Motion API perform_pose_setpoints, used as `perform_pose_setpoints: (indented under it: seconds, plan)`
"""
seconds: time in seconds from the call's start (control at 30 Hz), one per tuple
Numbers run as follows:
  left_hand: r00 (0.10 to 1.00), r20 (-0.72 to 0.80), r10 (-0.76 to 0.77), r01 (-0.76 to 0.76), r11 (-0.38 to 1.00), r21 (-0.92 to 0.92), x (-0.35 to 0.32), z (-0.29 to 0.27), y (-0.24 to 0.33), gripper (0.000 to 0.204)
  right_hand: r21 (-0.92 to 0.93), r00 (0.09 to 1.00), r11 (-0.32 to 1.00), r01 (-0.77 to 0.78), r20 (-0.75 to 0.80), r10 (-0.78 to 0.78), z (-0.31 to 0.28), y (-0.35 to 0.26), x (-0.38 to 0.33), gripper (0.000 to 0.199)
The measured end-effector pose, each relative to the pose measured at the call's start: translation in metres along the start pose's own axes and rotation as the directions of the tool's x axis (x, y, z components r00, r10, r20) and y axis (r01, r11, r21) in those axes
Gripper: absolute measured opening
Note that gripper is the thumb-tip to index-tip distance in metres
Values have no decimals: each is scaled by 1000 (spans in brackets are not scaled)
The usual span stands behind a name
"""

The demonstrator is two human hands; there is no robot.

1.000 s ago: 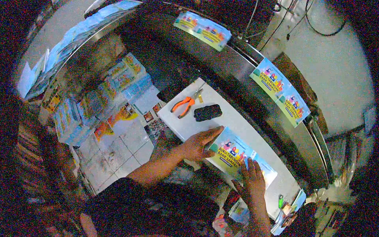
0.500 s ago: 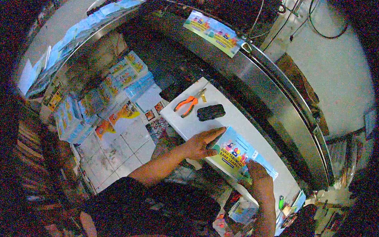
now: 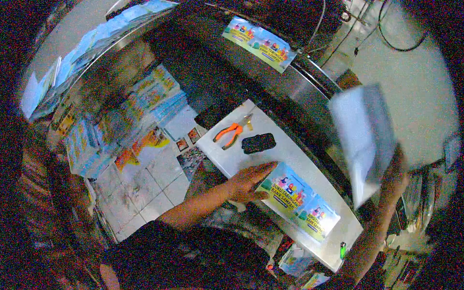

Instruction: The person organizes printed paper booklets by picking them up from a pile, aligning the edges, and placing them onto a stack on a workbench.

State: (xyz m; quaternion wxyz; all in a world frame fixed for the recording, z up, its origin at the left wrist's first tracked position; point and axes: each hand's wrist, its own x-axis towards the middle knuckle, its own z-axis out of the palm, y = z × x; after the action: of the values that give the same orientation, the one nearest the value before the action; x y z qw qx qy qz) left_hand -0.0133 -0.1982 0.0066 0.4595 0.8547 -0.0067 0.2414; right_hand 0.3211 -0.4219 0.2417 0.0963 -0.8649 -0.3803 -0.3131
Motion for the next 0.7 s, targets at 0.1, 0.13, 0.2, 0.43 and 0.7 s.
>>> perform_pose_setpoints:
  seconds: [0.1,0.13,0.2,0.43,0.7]
  plan:
    - [998,36,-59,55,993,108,0,-1,3,90,195,964,971,140,-250,-89,39,0,51,38]
    - [1000,-15,-2,4,994,110,0,-2,5,90,100,951,976,195,-260,-164,55,-5,58,39]
    - [998,35,-46,43,996,84,2,-3,5,92,-17,985,985,174,-18,-174,92,-20,61,39]
    - [999,1,-46,46,996,81,1,-4,6,87,183,930,963,198,277,-243,80,-84,-61,31]
    - [993,22,-115,115,993,-28,0,-5,7,85,272,612,932,240,703,-363,-17,-134,-194,74]
